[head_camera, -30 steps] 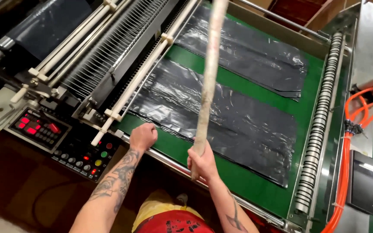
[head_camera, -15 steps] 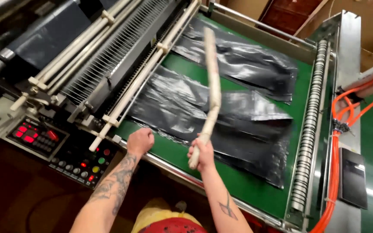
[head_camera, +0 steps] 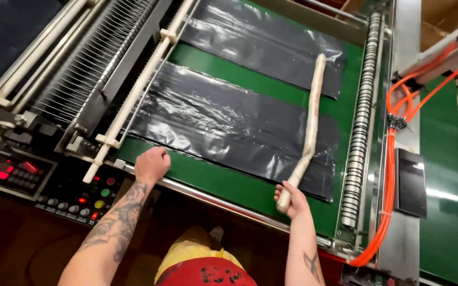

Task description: Using a guide stick to flatten and align plastic bags on a conveyor belt as they are produced by a machine.

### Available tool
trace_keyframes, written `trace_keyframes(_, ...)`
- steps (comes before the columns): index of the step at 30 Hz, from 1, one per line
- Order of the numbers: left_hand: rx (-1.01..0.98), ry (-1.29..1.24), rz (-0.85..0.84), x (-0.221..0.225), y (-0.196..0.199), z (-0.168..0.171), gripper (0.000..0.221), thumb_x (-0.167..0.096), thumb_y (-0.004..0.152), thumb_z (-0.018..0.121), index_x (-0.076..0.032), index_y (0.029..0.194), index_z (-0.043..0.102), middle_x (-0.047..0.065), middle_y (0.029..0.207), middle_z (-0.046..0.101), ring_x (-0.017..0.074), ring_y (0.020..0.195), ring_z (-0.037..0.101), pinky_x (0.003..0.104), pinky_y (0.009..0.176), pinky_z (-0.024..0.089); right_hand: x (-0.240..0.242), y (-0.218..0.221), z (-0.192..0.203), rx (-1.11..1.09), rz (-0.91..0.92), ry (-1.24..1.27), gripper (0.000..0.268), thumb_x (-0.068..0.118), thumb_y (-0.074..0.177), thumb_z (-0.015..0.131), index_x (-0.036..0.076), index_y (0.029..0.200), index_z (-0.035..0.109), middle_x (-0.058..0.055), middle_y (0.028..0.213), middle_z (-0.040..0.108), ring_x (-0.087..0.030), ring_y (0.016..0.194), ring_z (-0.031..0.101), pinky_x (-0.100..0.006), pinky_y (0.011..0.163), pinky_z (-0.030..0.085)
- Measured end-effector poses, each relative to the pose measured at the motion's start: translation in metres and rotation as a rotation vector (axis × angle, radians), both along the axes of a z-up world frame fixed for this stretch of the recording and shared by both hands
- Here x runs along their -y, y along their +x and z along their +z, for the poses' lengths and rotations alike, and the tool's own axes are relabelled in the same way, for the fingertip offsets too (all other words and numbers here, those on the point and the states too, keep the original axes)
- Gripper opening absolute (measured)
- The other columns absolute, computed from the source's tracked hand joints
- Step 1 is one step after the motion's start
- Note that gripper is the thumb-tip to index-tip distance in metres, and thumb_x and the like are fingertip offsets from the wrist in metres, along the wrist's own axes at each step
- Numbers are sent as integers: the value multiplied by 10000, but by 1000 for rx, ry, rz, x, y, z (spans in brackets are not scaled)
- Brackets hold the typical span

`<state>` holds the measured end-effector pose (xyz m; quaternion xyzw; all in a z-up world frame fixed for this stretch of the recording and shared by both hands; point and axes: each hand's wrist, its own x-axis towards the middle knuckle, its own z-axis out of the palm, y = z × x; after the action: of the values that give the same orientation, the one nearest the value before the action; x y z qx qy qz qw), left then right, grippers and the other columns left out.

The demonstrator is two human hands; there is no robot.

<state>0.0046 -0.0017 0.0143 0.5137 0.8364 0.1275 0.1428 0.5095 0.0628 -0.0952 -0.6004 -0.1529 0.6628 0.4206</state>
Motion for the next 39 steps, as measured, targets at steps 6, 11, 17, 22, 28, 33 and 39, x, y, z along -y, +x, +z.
trace_keyframes(6, 23, -33, 19, -2, -2, -4, 232, -321, 857, 461, -221, 849, 670, 31, 950, 720, 330, 924, 724, 459, 844, 596, 27, -78, 90, -15, 467, 258, 559, 4, 788, 803, 15, 1284, 546, -173, 1012, 712, -300, 807, 727, -485, 656, 641)
trace_keyframes(11, 23, -29, 66, -2, -4, -16, 235, -338, 856, 463, -232, 836, 672, 14, 945, 718, 319, 918, 727, 455, 835, 604, 29, -138, 127, 18, 733, 487, 517, 44, 805, 833, 22, 1251, 573, -174, 789, 708, -297, 589, 723, -434, 530, 601)
trace_keyframes(17, 64, -6, 41, 1, -2, -11, 240, -333, 860, 467, -208, 847, 671, 45, 961, 715, 344, 933, 723, 482, 839, 599, 24, -197, 162, 111, 731, 648, 230, 54, 922, 700, 26, 1105, 563, -179, 631, 680, -286, 480, 689, -378, 480, 560)
trace_keyframes(22, 6, 138, 17, 0, -7, -44, 186, -324, 843, 490, -201, 808, 626, 49, 869, 676, 348, 828, 727, 475, 773, 606, 4, -232, 165, 54, 732, 696, 411, 5, 924, 659, -4, 1289, 471, -188, 780, 670, -302, 473, 672, -405, 416, 554)
trace_keyframes(28, 4, 219, -51, 6, -9, -30, 151, -328, 832, 529, -213, 776, 609, 44, 804, 651, 325, 766, 729, 475, 701, 604, -13, -280, 172, -111, 580, 566, 344, 87, 966, 625, 38, 1256, 446, -157, 971, 615, -256, 583, 660, -385, 439, 589)
trace_keyframes(33, -49, 317, -132, 11, -4, -48, 160, -333, 815, 564, -216, 708, 584, 25, 694, 595, 304, 637, 697, 434, 596, 578, -31, -270, 123, 94, 342, 396, 474, 127, 952, 678, 86, 1360, 441, -150, 707, 619, -273, 460, 630, -369, 408, 547)
trace_keyframes(39, -6, 349, -204, 8, -13, -41, 131, -307, 782, 570, -233, 675, 555, 11, 643, 538, 283, 585, 658, 415, 546, 541, -39, -138, 55, 508, 37, 214, 579, 187, 966, 680, 65, 1453, 392, -151, 680, 639, -235, 444, 636, -319, 382, 552)
